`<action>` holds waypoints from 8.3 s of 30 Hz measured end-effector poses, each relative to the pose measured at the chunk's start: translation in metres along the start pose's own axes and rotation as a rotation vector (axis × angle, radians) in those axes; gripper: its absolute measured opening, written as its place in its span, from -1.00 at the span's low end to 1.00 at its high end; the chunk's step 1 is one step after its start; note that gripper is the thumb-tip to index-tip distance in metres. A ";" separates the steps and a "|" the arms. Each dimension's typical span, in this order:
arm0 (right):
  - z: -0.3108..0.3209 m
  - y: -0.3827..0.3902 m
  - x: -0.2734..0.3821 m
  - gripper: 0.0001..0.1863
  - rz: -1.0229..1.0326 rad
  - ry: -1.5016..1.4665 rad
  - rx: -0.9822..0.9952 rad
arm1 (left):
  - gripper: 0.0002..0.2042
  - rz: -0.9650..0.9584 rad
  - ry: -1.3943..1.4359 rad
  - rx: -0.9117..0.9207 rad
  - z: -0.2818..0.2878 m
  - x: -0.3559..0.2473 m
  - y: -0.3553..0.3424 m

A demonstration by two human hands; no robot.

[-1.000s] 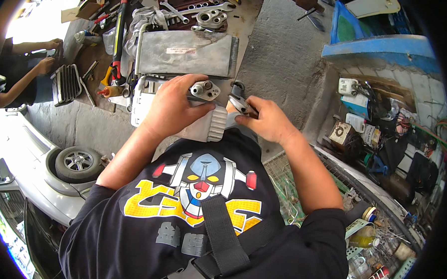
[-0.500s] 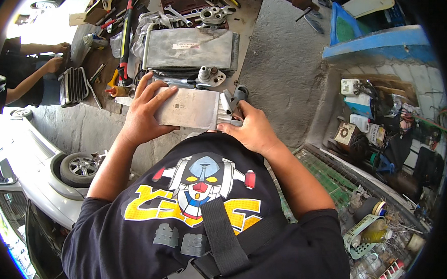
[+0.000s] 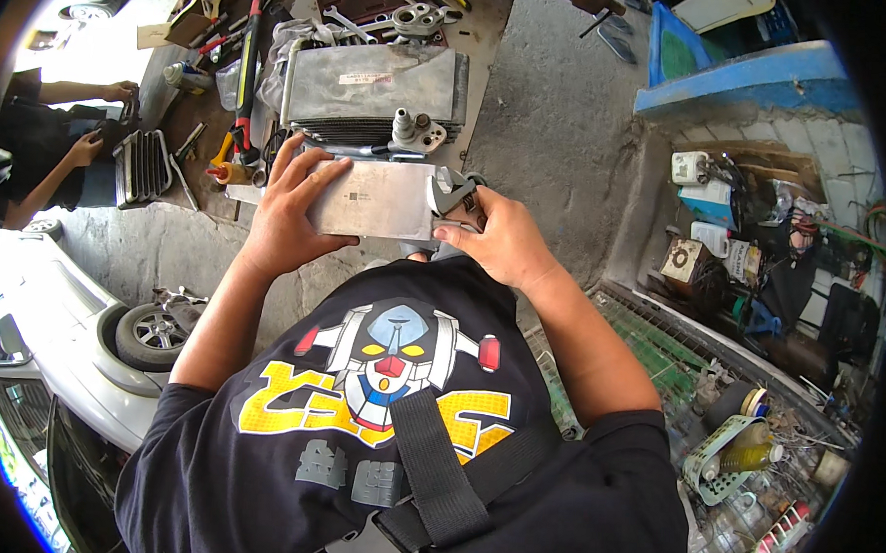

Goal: The person uses an adjustable wrench to tighten a fitting on a metal component, then secures the component in a bench vise. The person manipulates the component and tool throughout the clip.

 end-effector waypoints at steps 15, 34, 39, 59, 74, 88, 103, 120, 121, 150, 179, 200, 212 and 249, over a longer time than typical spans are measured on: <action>0.001 0.003 0.000 -0.40 0.015 0.002 -0.043 | -0.05 -0.031 -0.039 -0.009 0.001 -0.003 0.000; 0.005 0.003 0.007 -0.41 0.053 0.034 -0.065 | -0.02 -0.015 -0.048 -0.013 0.001 -0.003 0.000; 0.004 0.005 0.002 -0.41 0.041 0.022 -0.078 | -0.01 -0.011 -0.047 -0.014 0.001 -0.002 0.000; 0.001 0.006 0.000 -0.50 0.028 -0.088 -0.073 | -0.05 -0.035 -0.032 -0.027 0.001 -0.002 0.003; 0.000 0.003 -0.001 -0.44 0.049 -0.121 -0.018 | -0.07 -0.051 -0.032 -0.037 0.001 -0.002 0.002; -0.001 0.004 -0.004 -0.45 0.013 -0.134 -0.005 | -0.07 -0.056 -0.042 -0.045 0.001 -0.001 0.001; 0.007 0.018 0.013 -0.62 -0.028 0.063 -0.059 | -0.06 -0.048 -0.044 -0.033 0.001 -0.002 0.001; 0.025 0.090 0.105 -0.73 0.262 -0.306 -0.103 | -0.05 -0.034 0.063 -0.040 0.009 -0.033 -0.027; 0.021 0.090 0.100 -0.69 0.178 -0.314 -0.101 | -0.06 -0.022 0.165 -0.028 0.003 -0.035 -0.036; -0.050 0.036 0.065 -0.45 -0.232 -0.934 -0.053 | -0.55 0.005 0.225 -0.008 -0.045 -0.028 -0.091; -0.087 0.059 0.034 -0.32 -0.139 -0.862 -0.266 | -0.52 -0.024 0.439 0.047 -0.053 -0.021 -0.100; -0.140 0.048 0.009 -0.70 -0.181 -0.829 -0.321 | -0.51 -0.027 0.449 0.083 -0.049 -0.018 -0.104; -0.158 0.055 0.007 -0.67 -0.273 -0.845 -0.270 | -0.44 -0.138 0.816 0.128 -0.054 -0.013 -0.106; -0.127 0.070 0.024 -0.65 -0.101 0.098 -0.769 | -0.34 -0.048 1.178 0.368 -0.086 -0.035 -0.137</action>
Point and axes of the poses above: each hand's wrist, its own y-axis away from the middle knuckle, its own z-axis out of the back of the hand, x = y × z, the point moved 10 cm from there along -y, towards the middle knuckle, and after that the axes turned 1 degree about -x, right-handed, at the moved point
